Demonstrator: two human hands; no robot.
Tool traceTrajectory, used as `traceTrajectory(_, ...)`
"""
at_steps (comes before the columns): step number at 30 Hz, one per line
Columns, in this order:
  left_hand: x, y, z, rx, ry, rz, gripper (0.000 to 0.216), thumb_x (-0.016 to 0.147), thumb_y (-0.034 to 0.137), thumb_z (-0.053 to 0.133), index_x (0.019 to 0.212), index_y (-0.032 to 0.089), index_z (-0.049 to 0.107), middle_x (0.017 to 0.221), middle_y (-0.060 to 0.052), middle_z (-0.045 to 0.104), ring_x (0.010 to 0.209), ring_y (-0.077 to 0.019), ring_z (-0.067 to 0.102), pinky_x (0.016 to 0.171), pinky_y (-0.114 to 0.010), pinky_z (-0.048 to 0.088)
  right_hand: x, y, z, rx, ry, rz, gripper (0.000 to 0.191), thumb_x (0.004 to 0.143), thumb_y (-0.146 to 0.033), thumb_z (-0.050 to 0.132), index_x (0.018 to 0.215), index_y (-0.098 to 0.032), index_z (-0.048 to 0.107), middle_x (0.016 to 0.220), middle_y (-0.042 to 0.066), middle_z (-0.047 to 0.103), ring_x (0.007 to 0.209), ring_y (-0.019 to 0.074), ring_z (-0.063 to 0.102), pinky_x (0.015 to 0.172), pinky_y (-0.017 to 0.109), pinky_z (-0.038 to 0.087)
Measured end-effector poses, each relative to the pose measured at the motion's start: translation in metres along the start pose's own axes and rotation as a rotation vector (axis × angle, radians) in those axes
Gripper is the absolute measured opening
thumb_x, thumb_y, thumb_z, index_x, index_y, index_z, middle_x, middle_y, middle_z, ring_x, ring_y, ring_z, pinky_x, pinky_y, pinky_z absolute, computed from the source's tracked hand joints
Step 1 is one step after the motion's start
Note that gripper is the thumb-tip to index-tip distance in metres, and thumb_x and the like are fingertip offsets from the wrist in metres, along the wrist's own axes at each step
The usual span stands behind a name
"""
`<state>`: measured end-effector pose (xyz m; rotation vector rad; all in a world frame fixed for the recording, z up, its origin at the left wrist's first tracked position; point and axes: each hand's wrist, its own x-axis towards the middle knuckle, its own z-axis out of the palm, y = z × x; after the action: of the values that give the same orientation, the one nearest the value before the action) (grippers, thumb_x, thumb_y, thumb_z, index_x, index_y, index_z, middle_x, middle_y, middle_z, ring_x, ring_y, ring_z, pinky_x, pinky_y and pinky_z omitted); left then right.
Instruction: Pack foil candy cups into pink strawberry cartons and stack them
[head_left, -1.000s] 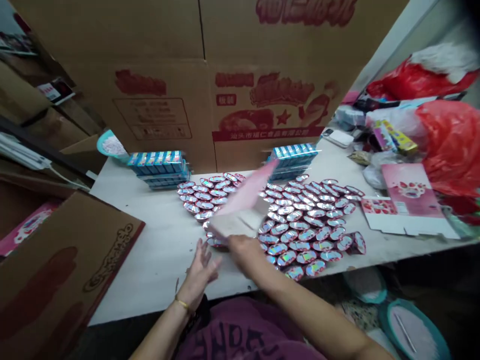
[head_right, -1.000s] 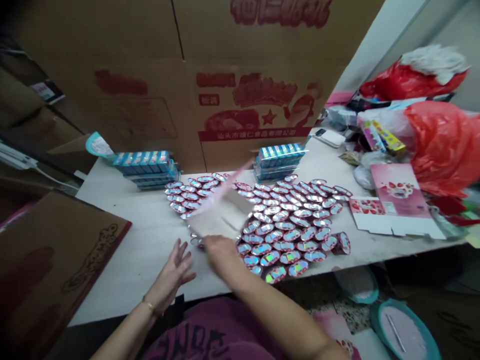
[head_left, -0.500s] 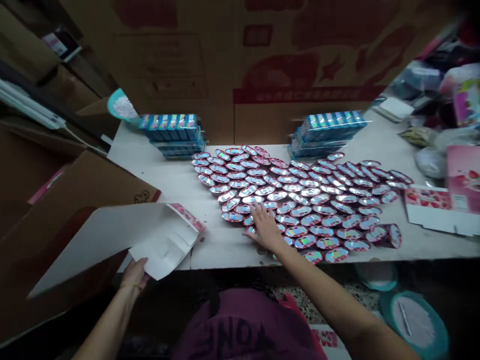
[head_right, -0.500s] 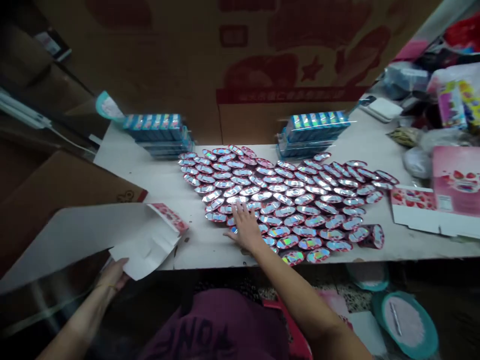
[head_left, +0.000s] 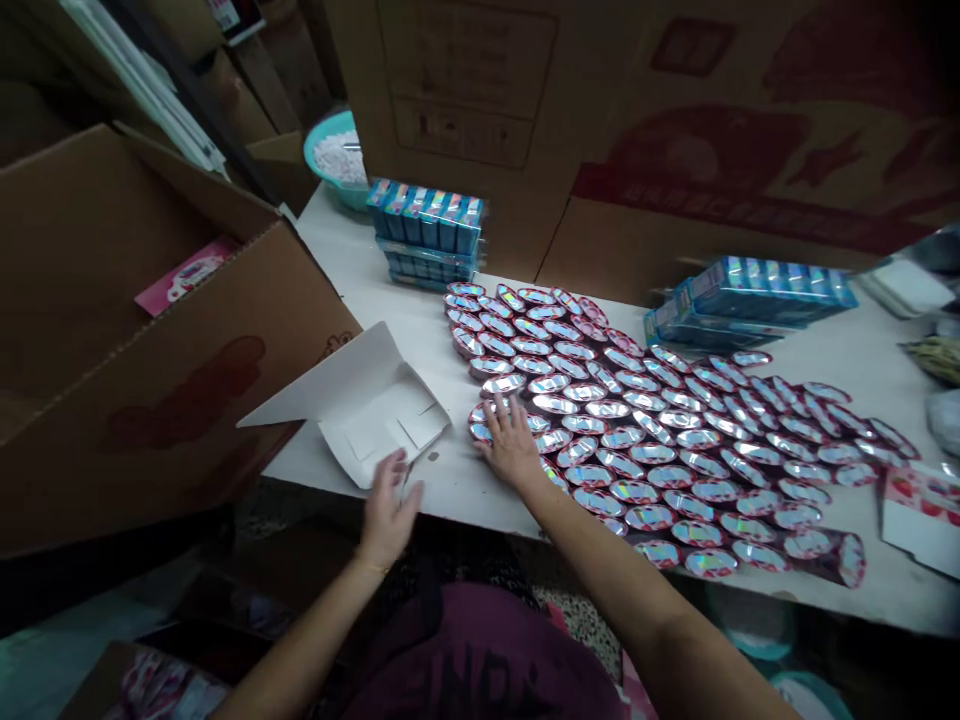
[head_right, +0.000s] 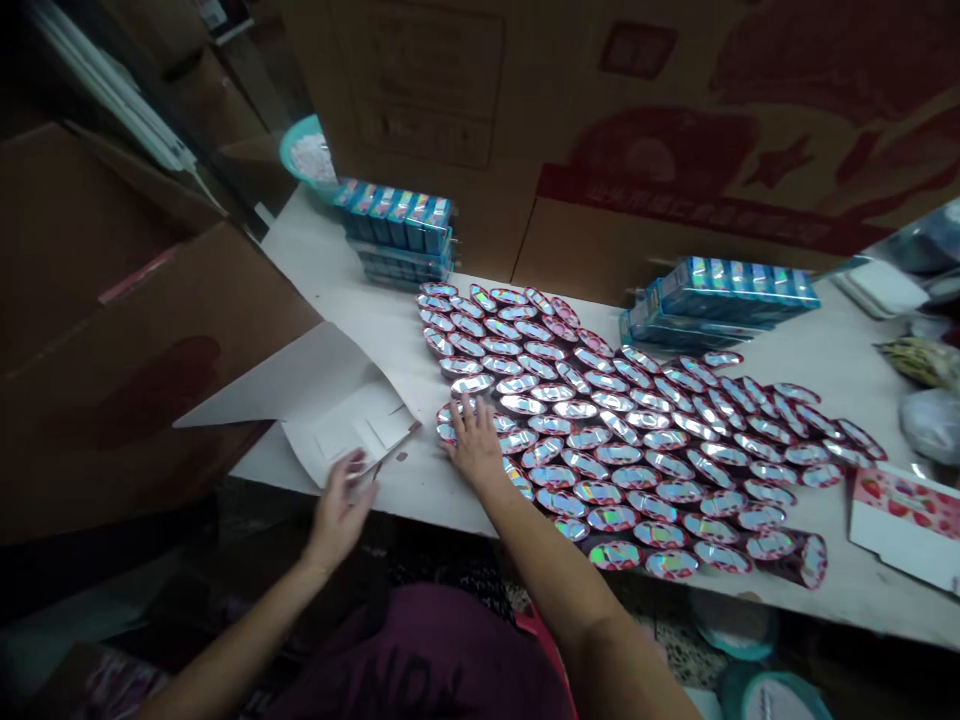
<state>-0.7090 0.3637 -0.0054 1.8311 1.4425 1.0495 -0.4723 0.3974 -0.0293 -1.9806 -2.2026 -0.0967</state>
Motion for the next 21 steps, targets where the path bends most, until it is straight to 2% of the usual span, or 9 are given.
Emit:
traceTrajectory(3, 0.008, 0.008, 0.043, 0.037, -0.248, 0.09, 0.057, 0.079, 0.025, 0.052, 0.131, 0.02, 0.03, 0.133, -0.014, 0.039, 0.122, -0.0236, 0.041, 0.098, -0.041, 0.039, -0.006, -0.001, -0.006, 0.096, -0.065, -0.128, 0.075, 0.081, -0.052, 0.047, 0.141, -0.015, 0.021, 0.147, 0.013, 0.017, 0.135, 0.0305, 0.01, 0.105, 0.049, 0.021)
traceTrajectory(6, 0.031, 0.018, 0.067, 0.251, -0.339, 0.182, 0.084, 0.068, 0.028, 0.066, 0.136, 0.013, 0.019, 0.141, -0.02, 0.025, 0.131, -0.0299, 0.025, 0.104, -0.044, 0.03, -0.009, 0.021, -0.021, 0.1, -0.088, -0.133, 0.083, 0.079, -0.054, 0.049, 0.142, -0.011, 0.015, 0.146, 0.015, 0.021, 0.135, 0.0287, 0.011, 0.104, 0.05, 0.02)
traceTrajectory(9, 0.053, 0.034, 0.081, 0.486, -0.366, 0.215, 0.095, 0.06, 0.031, 0.075, 0.136, 0.011, 0.021, 0.137, -0.021, 0.031, 0.126, -0.0325, 0.03, 0.1, -0.044, 0.033, -0.005, 0.049, -0.035, -0.028, -0.171, -0.1, 0.07, 0.079, -0.042, 0.054, 0.138, -0.011, 0.029, 0.137, 0.015, 0.039, 0.129, 0.0314, 0.025, 0.103, 0.052, 0.017)
traceTrajectory(12, 0.068, 0.048, 0.097, 0.653, -0.401, 0.232, 0.098, 0.055, 0.036, 0.078, 0.134, 0.01, 0.026, 0.128, -0.019, 0.042, 0.118, -0.0326, 0.037, 0.093, -0.043, 0.036, 0.007, 0.057, -0.04, -0.108, -0.271, -0.203, 0.05, 0.083, -0.023, 0.048, 0.131, -0.013, 0.041, 0.116, 0.013, 0.058, 0.111, 0.0266, 0.045, 0.099, 0.044, 0.025)
traceTrajectory(14, 0.076, 0.052, 0.108, 0.71, -0.427, 0.202, 0.096, 0.055, 0.039, 0.077, 0.132, 0.008, 0.028, 0.122, -0.018, 0.045, 0.114, -0.0319, 0.039, 0.09, -0.042, 0.036, 0.013, 0.055, -0.04, -0.121, -0.282, -0.27, 0.044, 0.083, -0.017, 0.044, 0.127, -0.013, 0.046, 0.106, 0.013, 0.062, 0.099, 0.0232, 0.051, 0.092, 0.038, 0.032)
traceTrajectory(17, 0.083, 0.052, 0.117, 0.73, -0.431, 0.161, 0.079, 0.061, 0.037, 0.072, 0.125, 0.01, 0.036, 0.114, -0.015, 0.049, 0.11, -0.0297, 0.042, 0.087, -0.041, 0.036, 0.017, 0.057, -0.049, -0.097, -0.234, -0.235, 0.038, 0.083, -0.018, 0.043, 0.119, -0.013, 0.052, 0.104, 0.012, 0.062, 0.094, 0.0227, 0.052, 0.082, 0.033, 0.038)
traceTrajectory(19, 0.081, 0.053, 0.112, 0.708, -0.422, 0.141, 0.065, 0.063, 0.036, 0.069, 0.118, 0.013, 0.043, 0.11, -0.012, 0.05, 0.106, -0.0283, 0.043, 0.085, -0.042, 0.036, 0.018, 0.066, -0.065, -0.045, -0.127, -0.173, 0.038, 0.084, -0.022, 0.043, 0.119, -0.012, 0.052, 0.107, 0.013, 0.06, 0.096, 0.0237, 0.051, 0.081, 0.033, 0.04)
traceTrajectory(21, 0.072, 0.056, 0.099, 0.652, -0.395, 0.124, 0.064, 0.063, 0.04, 0.069, 0.116, 0.015, 0.044, 0.111, -0.011, 0.05, 0.103, -0.0273, 0.045, 0.086, -0.043, 0.035, 0.021, 0.072, -0.086, 0.035, 0.02, -0.169, 0.042, 0.085, -0.028, 0.043, 0.124, -0.012, 0.048, 0.109, 0.013, 0.058, 0.099, 0.0244, 0.05, 0.083, 0.035, 0.041)
